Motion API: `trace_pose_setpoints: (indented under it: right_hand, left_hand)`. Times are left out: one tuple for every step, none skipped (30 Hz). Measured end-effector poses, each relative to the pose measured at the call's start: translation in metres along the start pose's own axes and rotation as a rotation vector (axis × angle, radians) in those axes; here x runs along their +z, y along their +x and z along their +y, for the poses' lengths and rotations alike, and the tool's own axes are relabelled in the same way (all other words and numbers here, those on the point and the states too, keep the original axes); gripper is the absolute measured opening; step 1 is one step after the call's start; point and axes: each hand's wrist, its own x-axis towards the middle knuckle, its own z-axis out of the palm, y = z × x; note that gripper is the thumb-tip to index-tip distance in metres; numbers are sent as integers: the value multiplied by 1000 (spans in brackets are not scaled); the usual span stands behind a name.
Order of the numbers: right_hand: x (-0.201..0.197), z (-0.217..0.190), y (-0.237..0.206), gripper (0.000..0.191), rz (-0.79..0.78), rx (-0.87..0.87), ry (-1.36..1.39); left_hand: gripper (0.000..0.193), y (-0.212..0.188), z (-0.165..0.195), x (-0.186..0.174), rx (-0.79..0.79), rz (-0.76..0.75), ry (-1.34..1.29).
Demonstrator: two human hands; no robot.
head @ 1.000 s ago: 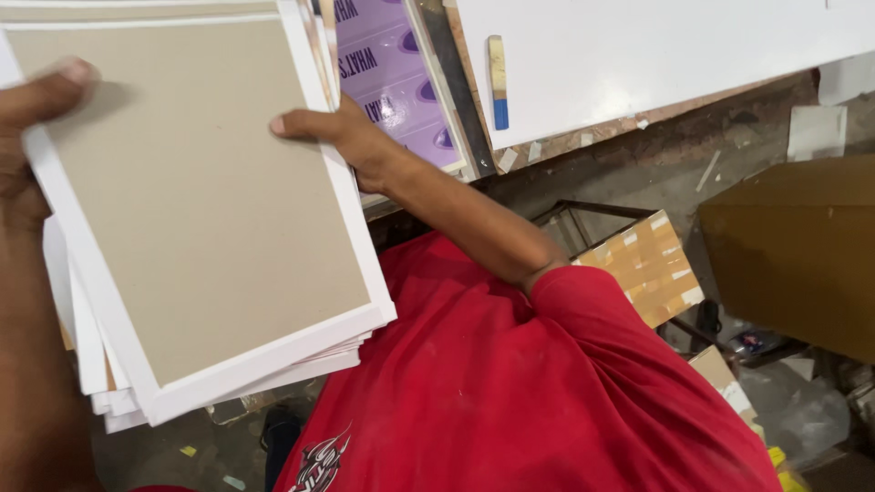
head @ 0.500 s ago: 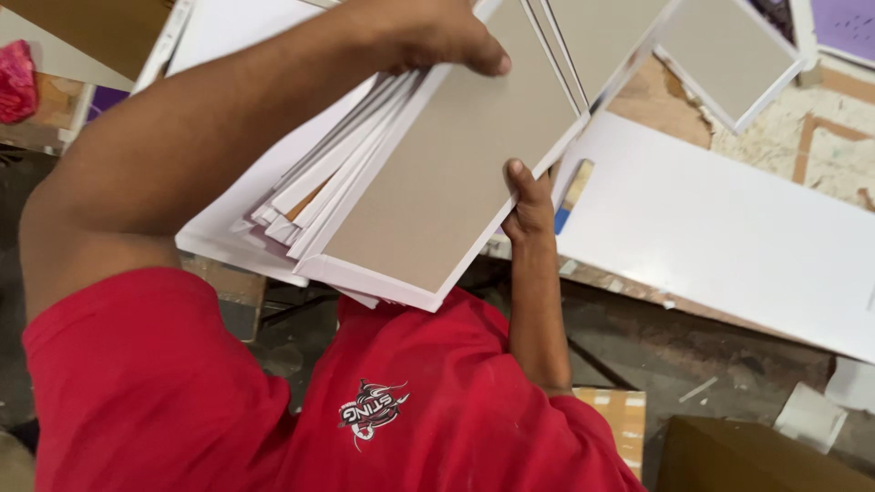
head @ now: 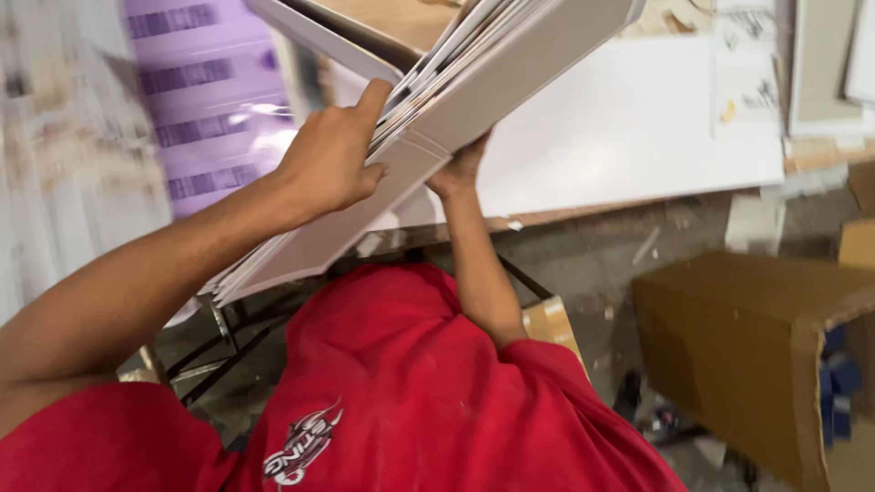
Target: The person assembles a tri-fold paper product by folding a white sheet around a beige insert and pressing the edges to secure them. The person then stacks the finished items and moves them to a pile on the table.
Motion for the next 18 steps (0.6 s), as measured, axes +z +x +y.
trace_pose_setpoints:
  right_hand:
    - [-3,-10,-4,81,-102,-17,-10]
    - [-8,-17,-8,79,-27,-74,20]
    - [-11,-24,-10,77,43,-125,51]
    - [-14,-30,-14,76,116,-170,83]
    - [-16,-37,-17,71,144,-240,91]
    - [-20,-43,-20,68,170,-310,104]
    - [-21,-51,-22,65,198,-378,117]
    - [-28,-64,-27,62,175,-402,100]
    - [-28,-73,-29,62,167,-417,100]
    - [-32,-85,-33,62,162,-446,92]
    - [-34,-98,-35,63,174,-470,87]
    - [-37,-110,-37,63,187,-493,80]
    - [-39,-122,-39,64,202,-515,67]
    - [-40,-132,-40,64,219,-535,58]
    - [-41,-142,-41,65,233,-553,48]
    - [-41,-150,-40,65,242,-565,34]
    - [-40,-157,-40,66,253,-575,21]
    - [-38,-163,-38,66,269,-585,3]
  left_hand:
    - [65,11,11,10,19,-35,9]
    - [65,20,20,19,36,-63,23]
    - [66,30,29,28,48,-83,38]
    - [64,38,37,36,70,-96,71]
    - [61,46,44,43,89,-110,103]
    - [59,54,49,51,108,-124,140]
    - [62,62,55,56,102,-158,142]
    - [65,71,59,64,98,-191,145]
    - [68,78,63,67,99,-224,150]
    - [68,86,67,74,118,-225,153]
    - [68,93,70,77,140,-226,154]
    - [67,101,74,82,160,-226,152]
    - [66,107,78,86,174,-225,169]
    - [65,113,81,89,188,-227,188]
    - [63,119,85,93,206,-226,205]
    - [64,124,89,95,230,-226,219]
    - [64,130,93,97,248,-223,232]
    - [64,135,96,98,263,-225,240]
